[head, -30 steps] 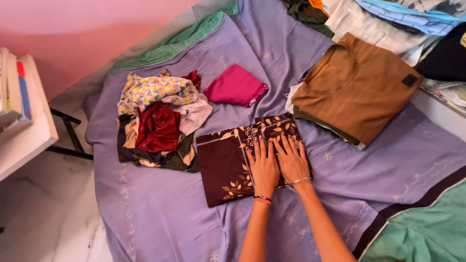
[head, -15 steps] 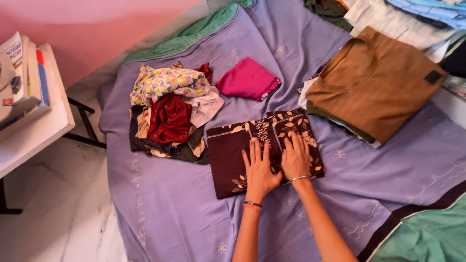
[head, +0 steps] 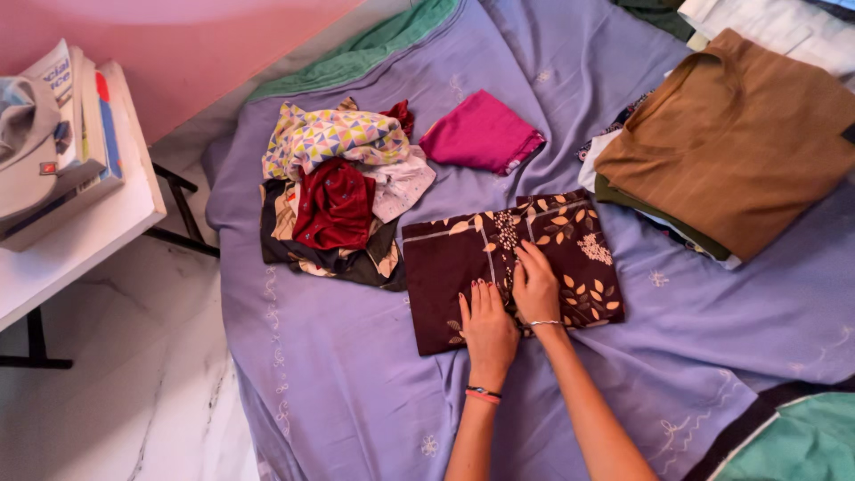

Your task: The person folds several garments on a bed, including a brown patterned cloth, a red patterned garment, a multicolored geometric-patterned cloth, and a light pink patterned cloth. Each item is smoothed, folded into a compact rectangle, and placed into a growing stack.

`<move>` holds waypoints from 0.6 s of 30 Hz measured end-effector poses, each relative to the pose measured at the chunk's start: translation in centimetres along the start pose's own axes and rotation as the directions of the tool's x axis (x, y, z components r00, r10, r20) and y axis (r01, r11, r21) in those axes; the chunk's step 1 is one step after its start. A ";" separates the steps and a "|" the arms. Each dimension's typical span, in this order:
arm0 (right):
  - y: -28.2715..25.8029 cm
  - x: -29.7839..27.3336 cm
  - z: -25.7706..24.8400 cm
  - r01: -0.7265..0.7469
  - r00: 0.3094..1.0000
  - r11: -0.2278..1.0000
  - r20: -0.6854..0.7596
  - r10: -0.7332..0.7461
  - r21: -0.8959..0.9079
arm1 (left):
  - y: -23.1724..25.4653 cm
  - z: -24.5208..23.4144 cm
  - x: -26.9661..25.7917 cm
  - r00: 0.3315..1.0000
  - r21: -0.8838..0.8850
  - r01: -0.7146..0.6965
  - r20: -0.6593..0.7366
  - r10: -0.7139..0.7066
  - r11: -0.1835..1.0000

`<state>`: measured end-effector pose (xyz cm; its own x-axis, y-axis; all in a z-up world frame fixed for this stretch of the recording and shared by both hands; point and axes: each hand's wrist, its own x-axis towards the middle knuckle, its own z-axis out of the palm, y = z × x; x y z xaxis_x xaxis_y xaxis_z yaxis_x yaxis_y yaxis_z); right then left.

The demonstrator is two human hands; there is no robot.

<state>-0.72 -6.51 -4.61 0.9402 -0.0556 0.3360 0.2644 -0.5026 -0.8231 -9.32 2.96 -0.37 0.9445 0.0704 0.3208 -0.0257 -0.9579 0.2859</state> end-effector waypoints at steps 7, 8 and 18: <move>1.8 2.2 3.1 -0.629 0.748 0.198 0.514 0.421 0.752 | -3.3 -2.3 0.9 0.928 -0.747 0.242 -0.007 -0.372 0.619; 1.9 2.3 4.0 -0.663 0.708 0.074 0.592 0.384 0.745 | -3.4 -2.7 1.1 0.935 -0.757 0.204 -0.038 -0.354 0.620; 4.4 -8.8 9.6 -0.526 0.850 0.042 0.525 0.042 0.849 | -1.3 -7.1 2.2 0.984 -0.262 -0.159 -0.124 0.130 0.952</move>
<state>-5.80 0.07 -15.57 0.9230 0.3846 0.0109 -0.3015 0.7408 -0.6003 -9.49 6.37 6.32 0.8852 -0.0211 0.4648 -0.2606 -0.8500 0.4578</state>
